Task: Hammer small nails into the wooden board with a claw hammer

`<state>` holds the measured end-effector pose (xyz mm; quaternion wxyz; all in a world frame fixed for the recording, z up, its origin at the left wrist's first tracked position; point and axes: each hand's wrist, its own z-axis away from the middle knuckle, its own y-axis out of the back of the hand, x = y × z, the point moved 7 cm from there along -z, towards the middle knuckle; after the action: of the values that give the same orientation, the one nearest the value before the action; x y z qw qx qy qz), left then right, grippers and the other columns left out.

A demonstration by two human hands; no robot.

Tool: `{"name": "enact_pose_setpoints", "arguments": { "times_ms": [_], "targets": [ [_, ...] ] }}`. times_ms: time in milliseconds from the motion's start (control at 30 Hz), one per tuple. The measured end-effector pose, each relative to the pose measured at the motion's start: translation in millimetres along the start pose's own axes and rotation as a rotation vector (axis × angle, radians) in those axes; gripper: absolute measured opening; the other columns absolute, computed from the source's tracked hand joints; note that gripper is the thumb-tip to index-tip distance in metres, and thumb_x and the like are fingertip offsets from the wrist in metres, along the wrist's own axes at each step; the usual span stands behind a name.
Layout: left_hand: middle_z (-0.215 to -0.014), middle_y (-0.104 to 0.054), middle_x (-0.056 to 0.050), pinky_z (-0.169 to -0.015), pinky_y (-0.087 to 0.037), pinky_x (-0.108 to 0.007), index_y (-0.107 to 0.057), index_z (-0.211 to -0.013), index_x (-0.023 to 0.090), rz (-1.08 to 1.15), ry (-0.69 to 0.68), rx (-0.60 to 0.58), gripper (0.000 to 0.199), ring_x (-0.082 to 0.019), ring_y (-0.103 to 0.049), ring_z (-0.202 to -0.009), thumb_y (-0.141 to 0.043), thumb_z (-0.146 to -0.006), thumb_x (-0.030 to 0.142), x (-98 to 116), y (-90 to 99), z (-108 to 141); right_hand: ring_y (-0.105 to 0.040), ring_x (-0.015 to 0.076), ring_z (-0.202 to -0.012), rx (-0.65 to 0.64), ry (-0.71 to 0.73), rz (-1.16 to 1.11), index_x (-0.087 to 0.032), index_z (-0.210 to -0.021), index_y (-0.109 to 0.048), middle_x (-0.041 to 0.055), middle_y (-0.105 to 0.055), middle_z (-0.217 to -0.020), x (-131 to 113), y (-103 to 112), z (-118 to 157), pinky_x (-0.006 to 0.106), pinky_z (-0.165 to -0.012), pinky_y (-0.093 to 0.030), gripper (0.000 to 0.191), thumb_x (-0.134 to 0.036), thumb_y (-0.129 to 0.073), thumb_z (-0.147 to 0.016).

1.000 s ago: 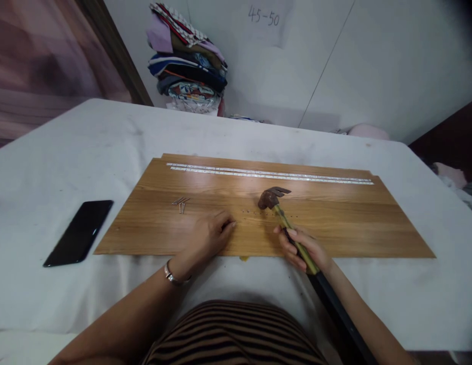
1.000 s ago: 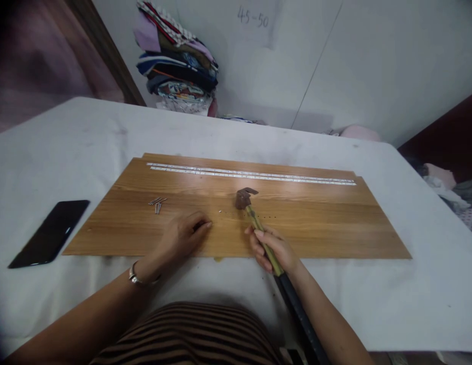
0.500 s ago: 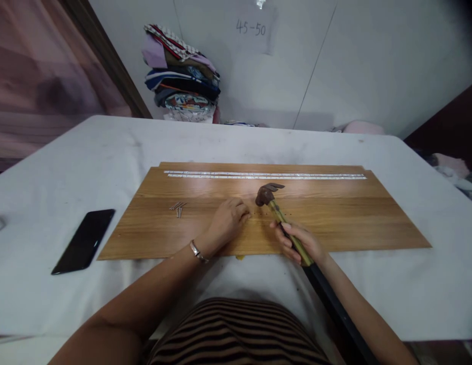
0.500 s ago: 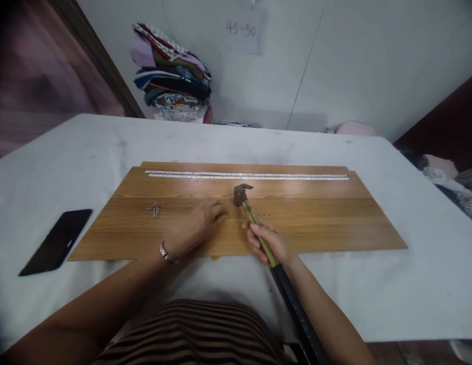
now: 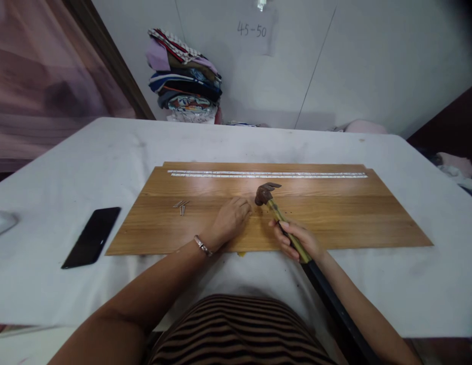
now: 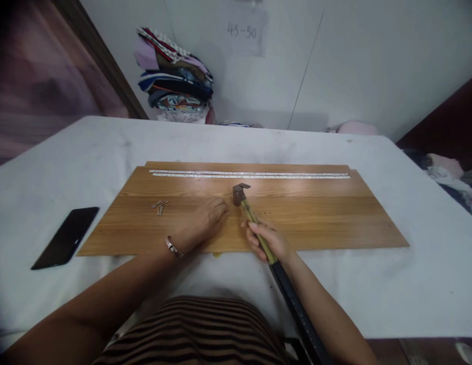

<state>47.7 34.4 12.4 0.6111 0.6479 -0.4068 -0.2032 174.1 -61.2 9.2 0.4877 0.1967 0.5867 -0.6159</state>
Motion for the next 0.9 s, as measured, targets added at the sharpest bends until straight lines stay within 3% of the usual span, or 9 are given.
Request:
{"name": "enact_pose_setpoints", "arguments": {
  "times_ms": [267,667,900],
  "targets": [
    [-0.085,-0.063,-0.007,-0.082,-0.048,-0.035,-0.063,-0.08,0.017,0.032,-0.061,0.138,0.021,-0.021,-0.059,-0.087,-0.052,-0.098,0.02,-6,-6.4,-1,-0.033,0.0027,-0.029,-0.034,0.017,-0.003,-0.018,-0.102,-0.058,-0.011,-0.048,-0.06,0,1,0,0.017,-0.027,-0.026,0.034,-0.049,-0.065,-0.088],
    [-0.089,-0.065,-0.007,-0.084,-0.048,-0.035,-0.066,-0.084,0.018,0.108,0.016,0.1,0.016,-0.021,-0.06,-0.089,-0.056,-0.096,0.021,-11,-6.9,-3,-0.033,0.003,-0.028,-0.028,0.014,0.023,-0.019,-0.099,-0.059,-0.0112,-0.049,-0.058,-1,2,-3,0.017,-0.027,-0.026,0.037,-0.051,-0.067,-0.086],
    [-0.089,-0.062,-0.01,-0.084,-0.049,-0.038,-0.06,-0.086,0.017,-0.029,-0.109,0.03,0.023,-0.023,-0.057,-0.088,-0.042,-0.099,0.012,1,-5.8,-8,-0.032,0.0032,-0.028,-0.02,0.008,0.02,-0.018,-0.101,-0.059,-0.0113,-0.047,-0.058,1,5,-5,0.017,-0.026,-0.026,0.036,-0.05,-0.068,-0.086]
  ]
}}
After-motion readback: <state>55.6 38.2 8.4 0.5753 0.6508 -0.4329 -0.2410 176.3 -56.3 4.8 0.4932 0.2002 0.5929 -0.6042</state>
